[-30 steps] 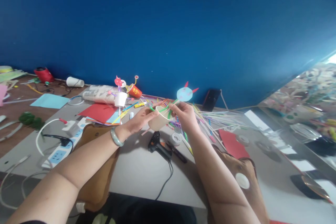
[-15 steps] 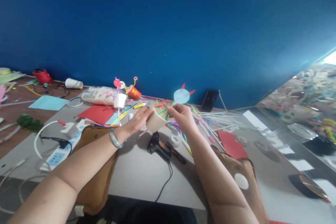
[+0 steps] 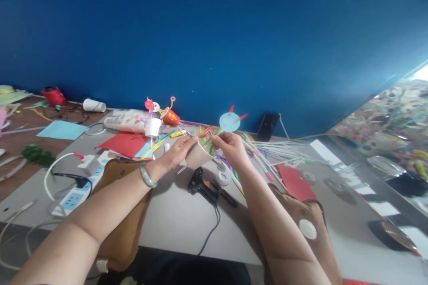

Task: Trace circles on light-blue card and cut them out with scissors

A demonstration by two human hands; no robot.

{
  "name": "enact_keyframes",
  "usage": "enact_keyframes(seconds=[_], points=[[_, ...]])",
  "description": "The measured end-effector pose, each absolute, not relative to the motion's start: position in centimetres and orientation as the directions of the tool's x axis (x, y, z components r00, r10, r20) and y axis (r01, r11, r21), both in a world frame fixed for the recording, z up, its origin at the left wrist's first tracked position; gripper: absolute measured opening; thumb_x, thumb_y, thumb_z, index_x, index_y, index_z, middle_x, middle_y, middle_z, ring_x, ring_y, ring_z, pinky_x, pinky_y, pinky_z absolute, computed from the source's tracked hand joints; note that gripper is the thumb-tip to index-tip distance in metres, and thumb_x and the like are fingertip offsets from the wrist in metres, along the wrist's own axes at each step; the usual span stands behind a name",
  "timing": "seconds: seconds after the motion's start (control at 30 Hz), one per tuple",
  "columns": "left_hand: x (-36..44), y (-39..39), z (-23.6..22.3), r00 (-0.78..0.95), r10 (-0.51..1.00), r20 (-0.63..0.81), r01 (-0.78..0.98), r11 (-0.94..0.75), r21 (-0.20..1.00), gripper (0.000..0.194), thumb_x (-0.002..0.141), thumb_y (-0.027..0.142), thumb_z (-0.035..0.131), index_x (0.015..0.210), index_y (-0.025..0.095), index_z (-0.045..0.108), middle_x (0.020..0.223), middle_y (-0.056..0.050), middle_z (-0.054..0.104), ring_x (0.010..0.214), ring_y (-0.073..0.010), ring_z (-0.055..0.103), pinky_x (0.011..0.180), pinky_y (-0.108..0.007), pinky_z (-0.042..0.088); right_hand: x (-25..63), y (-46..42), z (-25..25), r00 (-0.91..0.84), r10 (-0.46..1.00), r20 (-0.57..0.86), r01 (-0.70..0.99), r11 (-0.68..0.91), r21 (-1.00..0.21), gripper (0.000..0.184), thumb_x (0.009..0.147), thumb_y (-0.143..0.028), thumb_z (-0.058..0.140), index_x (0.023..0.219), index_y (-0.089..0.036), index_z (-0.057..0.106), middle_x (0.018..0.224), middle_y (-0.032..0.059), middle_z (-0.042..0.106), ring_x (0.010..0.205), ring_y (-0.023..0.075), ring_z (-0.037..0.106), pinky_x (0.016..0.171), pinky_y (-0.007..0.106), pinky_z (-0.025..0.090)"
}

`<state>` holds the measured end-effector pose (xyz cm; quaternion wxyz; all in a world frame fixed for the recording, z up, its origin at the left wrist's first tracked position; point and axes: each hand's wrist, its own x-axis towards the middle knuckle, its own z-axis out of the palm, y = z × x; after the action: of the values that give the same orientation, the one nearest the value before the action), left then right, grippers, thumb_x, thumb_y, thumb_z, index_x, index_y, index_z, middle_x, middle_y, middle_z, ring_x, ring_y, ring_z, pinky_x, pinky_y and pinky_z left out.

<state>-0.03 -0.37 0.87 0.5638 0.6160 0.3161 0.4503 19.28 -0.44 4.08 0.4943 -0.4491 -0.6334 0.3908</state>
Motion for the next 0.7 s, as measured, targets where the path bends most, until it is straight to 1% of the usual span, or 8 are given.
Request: enact_keyframes(seconds=[0.07,0.13,0.2,0.27,0.33,0.47,0.57,0.7], points=[[-0.08,-0.40,1.00,0.434,0.884,0.174,-0.157,-0.116,0.981,0.065,0.094,0.062,0.051,0.136,0.015,0.063,0.113,-0.014,0.074,0.097,-0.0251,0.068,0.081,-0.034,0.052,19.39,-0.25,4.00,-0.074,0.957,0.280,0.199,0.289,-0.937,0.046,0.074,-0.061,0.076,0.067,-0.017,0.064,0.058,-0.0009,0.057,0.055,0.0120,0.050,0.055,0.027,0.042],[-0.17,-0.49,1.16,0.494,0.855,0.159,-0.198,-0.067,0.978,0.066,0.093,0.061,0.054,0.141,0.016,0.058,0.115,-0.014,0.074,0.098,-0.0252,0.068,0.084,-0.035,0.052,19.49,-0.11,3.95,-0.057,0.958,0.281,0.206,0.286,-0.936,0.046,0.075,-0.061,0.075,0.068,-0.017,0.064,0.058,-0.0009,0.057,0.055,0.0117,0.049,0.054,0.026,0.040],[-0.24,-0.66,1.30,0.544,0.822,0.166,-0.220,-0.050,0.974,0.070,0.088,0.056,0.065,0.146,0.018,0.053,0.116,-0.013,0.073,0.102,-0.0255,0.068,0.088,-0.036,0.051,19.53,-0.06,3.93,-0.060,0.957,0.283,0.200,0.290,-0.936,0.046,0.075,-0.061,0.075,0.069,-0.017,0.064,0.057,-0.0013,0.057,0.055,0.0116,0.049,0.054,0.026,0.039],[-0.25,-0.88,1.40,0.575,0.794,0.197,-0.235,-0.070,0.969,0.079,0.079,0.046,0.079,0.148,0.021,0.050,0.118,-0.012,0.072,0.108,-0.0267,0.067,0.092,-0.037,0.050,19.51,-0.10,3.92,-0.067,0.955,0.289,0.191,0.296,-0.936,0.046,0.075,-0.061,0.076,0.070,-0.017,0.064,0.058,-0.0016,0.056,0.054,0.0114,0.049,0.054,0.026,0.039],[-0.21,-1.11,1.47,0.591,0.777,0.217,-0.239,-0.089,0.967,0.082,0.074,0.038,0.085,0.146,0.022,0.051,0.118,-0.011,0.072,0.111,-0.0280,0.066,0.094,-0.038,0.050,19.48,-0.16,3.92,-0.059,0.953,0.296,0.185,0.302,-0.935,0.045,0.074,-0.060,0.077,0.068,-0.018,0.063,0.058,-0.0017,0.057,0.055,0.0113,0.049,0.054,0.026,0.040],[-0.19,-1.31,1.62,0.585,0.789,0.189,-0.198,-0.086,0.976,0.071,0.079,0.035,0.079,0.145,0.024,0.053,0.113,-0.009,0.074,0.102,-0.0266,0.069,0.087,-0.038,0.054,19.42,-0.20,3.88,-0.059,0.955,0.292,0.165,0.298,-0.940,0.044,0.073,-0.060,0.079,0.069,-0.018,0.064,0.060,-0.0012,0.059,0.057,0.0119,0.052,0.056,0.026,0.043],[-0.31,-1.23,1.76,0.539,0.826,0.164,-0.154,-0.095,0.983,0.071,0.080,0.035,0.079,0.144,0.025,0.052,0.113,-0.008,0.074,0.100,-0.0250,0.069,0.084,-0.036,0.054,19.43,-0.17,3.83,-0.086,0.956,0.281,0.149,0.291,-0.945,0.045,0.073,-0.061,0.078,0.069,-0.019,0.064,0.060,-0.0011,0.059,0.059,0.0130,0.054,0.058,0.027,0.045],[-0.39,-1.07,1.54,0.510,0.851,0.121,-0.110,-0.075,0.991,0.070,0.078,0.037,0.080,0.142,0.024,0.054,0.108,-0.007,0.074,0.097,-0.0241,0.069,0.080,-0.033,0.055,19.53,-0.10,3.73,-0.107,0.953,0.285,0.158,0.299,-0.941,0.045,0.073,-0.062,0.078,0.067,-0.019,0.063,0.059,-0.0011,0.059,0.058,0.0130,0.053,0.058,0.028,0.045]])
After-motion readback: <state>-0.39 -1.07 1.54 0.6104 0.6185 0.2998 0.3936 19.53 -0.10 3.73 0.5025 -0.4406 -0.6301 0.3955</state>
